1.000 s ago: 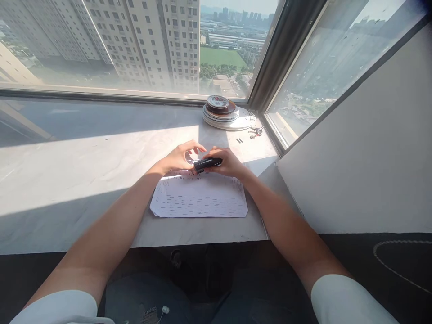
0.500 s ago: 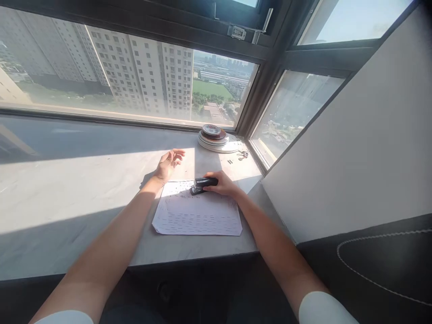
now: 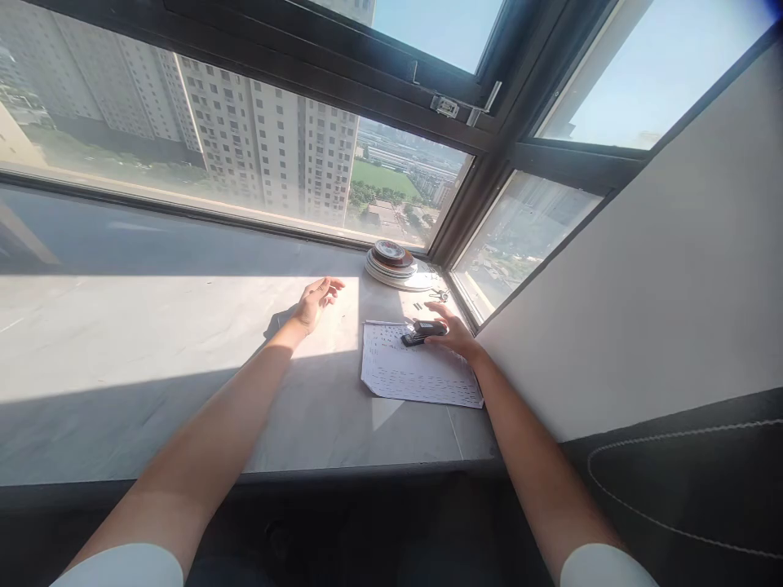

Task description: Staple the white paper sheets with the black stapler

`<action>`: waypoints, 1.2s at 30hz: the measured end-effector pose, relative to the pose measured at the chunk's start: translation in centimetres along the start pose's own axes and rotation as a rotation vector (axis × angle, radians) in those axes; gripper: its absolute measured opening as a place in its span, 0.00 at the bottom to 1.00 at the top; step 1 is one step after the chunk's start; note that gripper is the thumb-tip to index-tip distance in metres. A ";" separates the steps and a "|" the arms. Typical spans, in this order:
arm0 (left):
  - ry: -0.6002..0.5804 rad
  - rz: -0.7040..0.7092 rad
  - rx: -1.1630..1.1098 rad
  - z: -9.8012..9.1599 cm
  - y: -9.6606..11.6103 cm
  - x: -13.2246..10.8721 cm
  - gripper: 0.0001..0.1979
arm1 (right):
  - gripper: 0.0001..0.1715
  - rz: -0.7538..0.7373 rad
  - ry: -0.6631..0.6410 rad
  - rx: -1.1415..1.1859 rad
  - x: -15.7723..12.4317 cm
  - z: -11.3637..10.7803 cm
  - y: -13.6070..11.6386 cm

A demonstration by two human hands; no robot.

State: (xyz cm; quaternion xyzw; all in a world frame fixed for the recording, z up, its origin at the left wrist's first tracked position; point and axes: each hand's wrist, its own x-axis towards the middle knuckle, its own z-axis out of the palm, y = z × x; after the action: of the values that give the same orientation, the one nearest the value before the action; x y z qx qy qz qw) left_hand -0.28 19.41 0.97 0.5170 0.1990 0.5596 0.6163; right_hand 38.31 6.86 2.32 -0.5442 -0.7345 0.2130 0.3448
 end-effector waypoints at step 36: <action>0.443 0.331 -0.553 -5.7 7.0 -1.7 0.33 | 0.41 -0.245 -0.309 0.183 12.7 19.5 -12.1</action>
State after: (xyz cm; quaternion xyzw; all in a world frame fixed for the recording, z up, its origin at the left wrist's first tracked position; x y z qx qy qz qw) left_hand -8.88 19.15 4.24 0.2231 0.0829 0.7821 0.5759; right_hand 13.82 16.25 1.01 -0.3784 -0.8168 0.3163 0.2994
